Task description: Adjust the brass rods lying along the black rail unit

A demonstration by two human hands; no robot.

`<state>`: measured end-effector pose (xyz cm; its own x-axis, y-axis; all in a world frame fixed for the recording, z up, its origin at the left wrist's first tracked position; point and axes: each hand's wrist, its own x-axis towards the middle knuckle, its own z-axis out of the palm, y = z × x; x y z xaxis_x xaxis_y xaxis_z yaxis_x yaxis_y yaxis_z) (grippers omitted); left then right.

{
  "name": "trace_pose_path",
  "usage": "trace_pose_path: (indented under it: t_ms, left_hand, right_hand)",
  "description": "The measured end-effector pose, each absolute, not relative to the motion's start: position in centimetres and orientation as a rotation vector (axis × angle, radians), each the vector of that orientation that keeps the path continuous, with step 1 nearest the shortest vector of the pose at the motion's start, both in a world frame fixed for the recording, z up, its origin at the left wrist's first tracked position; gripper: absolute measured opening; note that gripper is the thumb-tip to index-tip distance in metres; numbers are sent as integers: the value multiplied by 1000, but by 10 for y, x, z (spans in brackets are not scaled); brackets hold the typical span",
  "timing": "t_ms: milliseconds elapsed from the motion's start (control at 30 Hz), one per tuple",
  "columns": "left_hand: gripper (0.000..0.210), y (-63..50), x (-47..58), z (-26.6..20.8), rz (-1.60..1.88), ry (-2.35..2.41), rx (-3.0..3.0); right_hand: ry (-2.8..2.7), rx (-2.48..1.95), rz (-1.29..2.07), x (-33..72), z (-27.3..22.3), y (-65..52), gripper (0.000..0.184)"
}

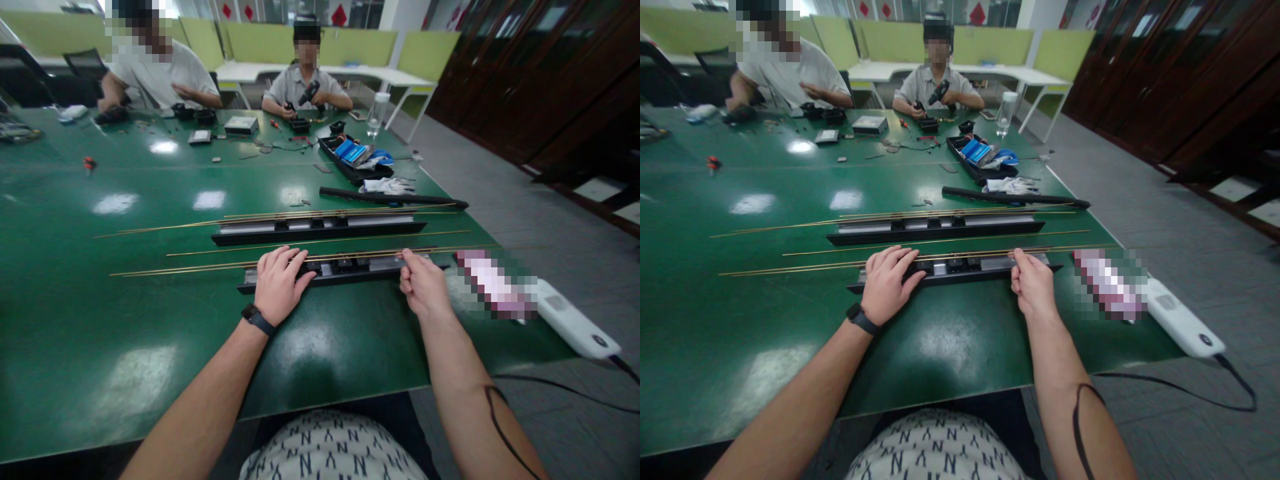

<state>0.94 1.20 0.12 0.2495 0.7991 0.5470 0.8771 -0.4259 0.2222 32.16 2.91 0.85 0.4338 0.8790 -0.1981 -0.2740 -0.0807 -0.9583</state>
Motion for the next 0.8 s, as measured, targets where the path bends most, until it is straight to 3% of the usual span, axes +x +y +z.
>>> trace_pose_path:
  t_ms: [800]
  left_hand:
    - [44,12,9,2,-924,-1620,-2386]
  right_hand:
    - [-646,-1279,1081,319,7,29,36]
